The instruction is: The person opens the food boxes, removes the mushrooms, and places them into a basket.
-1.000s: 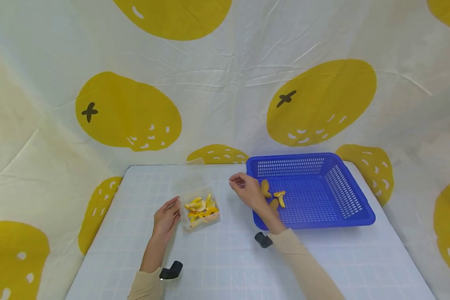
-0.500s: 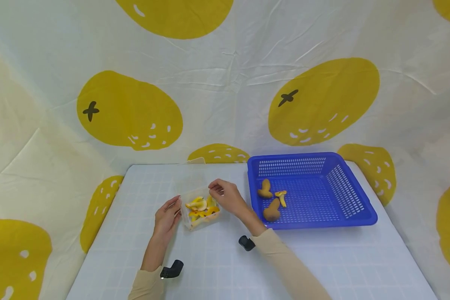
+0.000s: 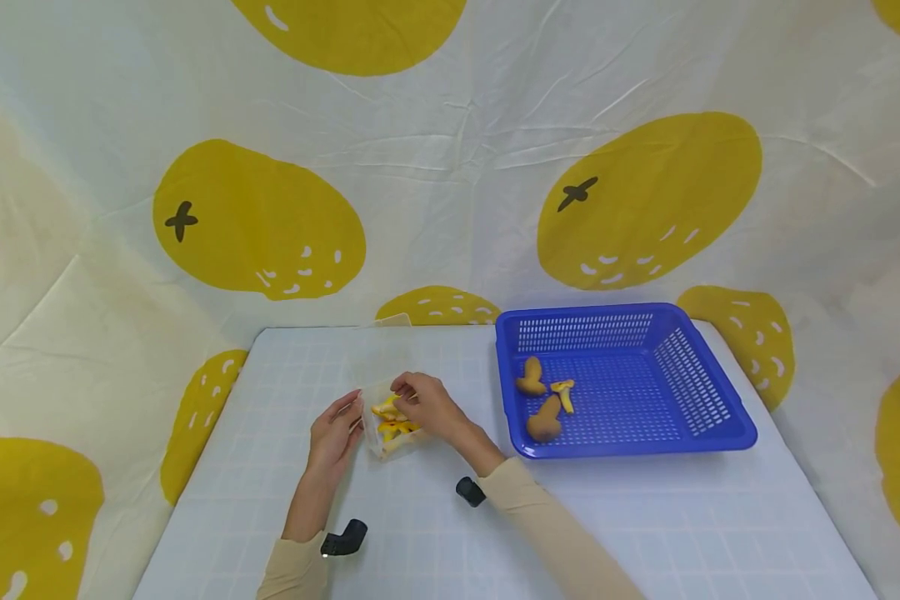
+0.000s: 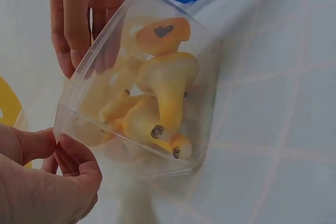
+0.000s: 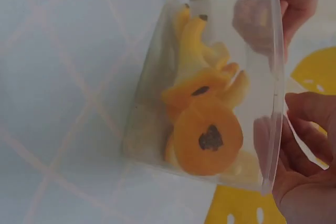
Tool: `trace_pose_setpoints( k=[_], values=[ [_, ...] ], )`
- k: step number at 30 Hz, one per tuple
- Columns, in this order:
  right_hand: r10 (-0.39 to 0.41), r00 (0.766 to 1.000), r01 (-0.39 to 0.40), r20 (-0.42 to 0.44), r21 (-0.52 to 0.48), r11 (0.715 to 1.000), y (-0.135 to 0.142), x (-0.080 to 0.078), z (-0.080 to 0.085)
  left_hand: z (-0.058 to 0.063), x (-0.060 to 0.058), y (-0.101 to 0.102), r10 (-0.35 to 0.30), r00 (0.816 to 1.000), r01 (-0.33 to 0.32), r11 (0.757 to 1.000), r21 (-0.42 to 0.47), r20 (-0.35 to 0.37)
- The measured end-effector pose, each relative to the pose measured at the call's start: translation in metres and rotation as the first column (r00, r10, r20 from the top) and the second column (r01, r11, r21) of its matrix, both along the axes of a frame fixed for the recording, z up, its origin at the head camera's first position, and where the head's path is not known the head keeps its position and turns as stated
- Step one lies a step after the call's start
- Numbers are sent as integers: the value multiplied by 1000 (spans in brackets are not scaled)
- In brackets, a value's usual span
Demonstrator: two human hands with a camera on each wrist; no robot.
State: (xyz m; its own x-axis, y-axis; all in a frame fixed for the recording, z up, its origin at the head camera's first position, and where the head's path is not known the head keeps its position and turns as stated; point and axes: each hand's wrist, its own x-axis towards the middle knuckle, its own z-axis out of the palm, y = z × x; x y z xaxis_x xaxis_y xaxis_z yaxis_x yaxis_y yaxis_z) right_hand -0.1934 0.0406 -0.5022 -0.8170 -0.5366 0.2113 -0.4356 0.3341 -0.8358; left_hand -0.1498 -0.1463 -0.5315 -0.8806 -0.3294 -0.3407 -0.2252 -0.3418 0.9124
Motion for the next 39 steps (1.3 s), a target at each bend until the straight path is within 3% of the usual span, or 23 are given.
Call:
trace_pose_setpoints(
  k=[5, 12, 18, 27, 33, 39],
  values=[
    [31, 999, -29, -26, 100, 995, -8, 2, -1, 1, 0, 0, -3, 1000, 4, 1000, 11, -9],
    [86, 989, -53, -119, 259, 964, -18, 5, -6, 1, 1, -3, -14, 1000, 14, 1000, 8, 8],
    [81, 991, -54, -103, 246, 968, -25, 3, -5, 1, 0, -4, 5, 1000, -5, 1000, 28, -17],
    [65, 971, 21, -228, 356, 934, -29, 2, -6, 2, 1, -2, -2, 1000, 2, 1000, 16, -8],
    [76, 955, 22, -286, 326, 945, -21, 7, -7, 1, 1, -1, -6, 1000, 6, 1000, 16, 0],
    [52, 956, 33, -289, 280, 959, -12, 9, -4, 0, 1, 0, -4, 1000, 5, 1000, 17, -11]
  ],
)
